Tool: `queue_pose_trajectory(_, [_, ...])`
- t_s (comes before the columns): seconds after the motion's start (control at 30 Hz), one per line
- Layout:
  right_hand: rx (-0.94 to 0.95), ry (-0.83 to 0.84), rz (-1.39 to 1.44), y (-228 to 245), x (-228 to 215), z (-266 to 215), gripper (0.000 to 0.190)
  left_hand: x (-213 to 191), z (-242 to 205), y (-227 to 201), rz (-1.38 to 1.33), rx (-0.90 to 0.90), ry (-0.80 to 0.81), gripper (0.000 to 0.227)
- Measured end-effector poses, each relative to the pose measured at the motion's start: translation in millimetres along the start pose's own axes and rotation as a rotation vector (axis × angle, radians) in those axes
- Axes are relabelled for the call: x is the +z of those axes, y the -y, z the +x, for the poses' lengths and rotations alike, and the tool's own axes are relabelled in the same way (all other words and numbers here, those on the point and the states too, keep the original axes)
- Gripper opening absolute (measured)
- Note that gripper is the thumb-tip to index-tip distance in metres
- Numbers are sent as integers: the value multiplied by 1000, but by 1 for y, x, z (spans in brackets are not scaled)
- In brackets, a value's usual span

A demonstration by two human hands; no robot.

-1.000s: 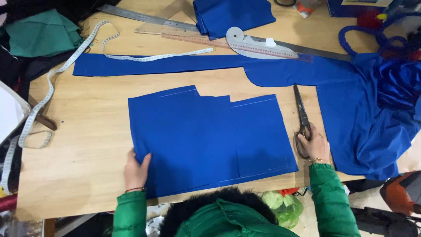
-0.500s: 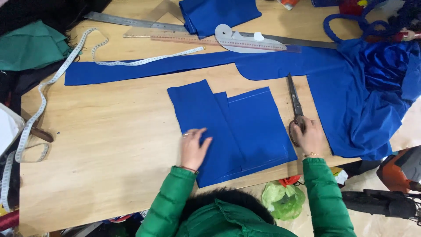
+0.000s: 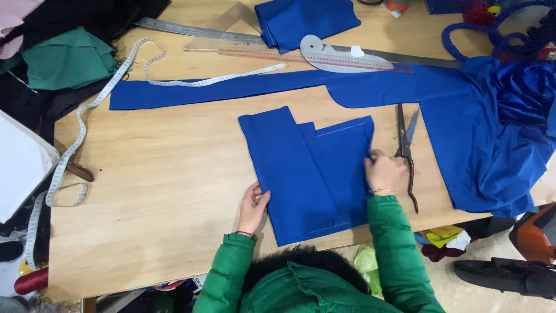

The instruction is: The person uses shears to cut a large piece of blue fabric laid out on a wooden table, following white chalk lines. After cutting, the person folds the cut fabric piece and places it on the table.

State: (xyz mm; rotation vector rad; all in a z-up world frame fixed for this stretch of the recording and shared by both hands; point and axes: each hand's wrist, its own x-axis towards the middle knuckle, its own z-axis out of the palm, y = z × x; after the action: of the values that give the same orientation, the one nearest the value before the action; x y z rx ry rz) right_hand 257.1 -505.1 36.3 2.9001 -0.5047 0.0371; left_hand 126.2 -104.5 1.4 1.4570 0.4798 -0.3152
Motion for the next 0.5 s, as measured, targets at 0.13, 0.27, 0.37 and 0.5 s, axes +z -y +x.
queue_pose_trajectory(0.13, [-369,266,778,84,-116,-64,17,1,3,-1,-71,-29,3,59])
queue_pose_trajectory(0.27, [-622,339,1023,115,-181,-102,50,-2,2,-3,-118,-53,37,56])
queue_pose_trajectory(0.37, [-347,281,944,95,-138,-81,66,-4,6,2,-129,-63,39,50])
queue_pose_trajectory(0.5, [-270,369,856,78,-64,-69,86,-5,12,4,-104,-76,63,45])
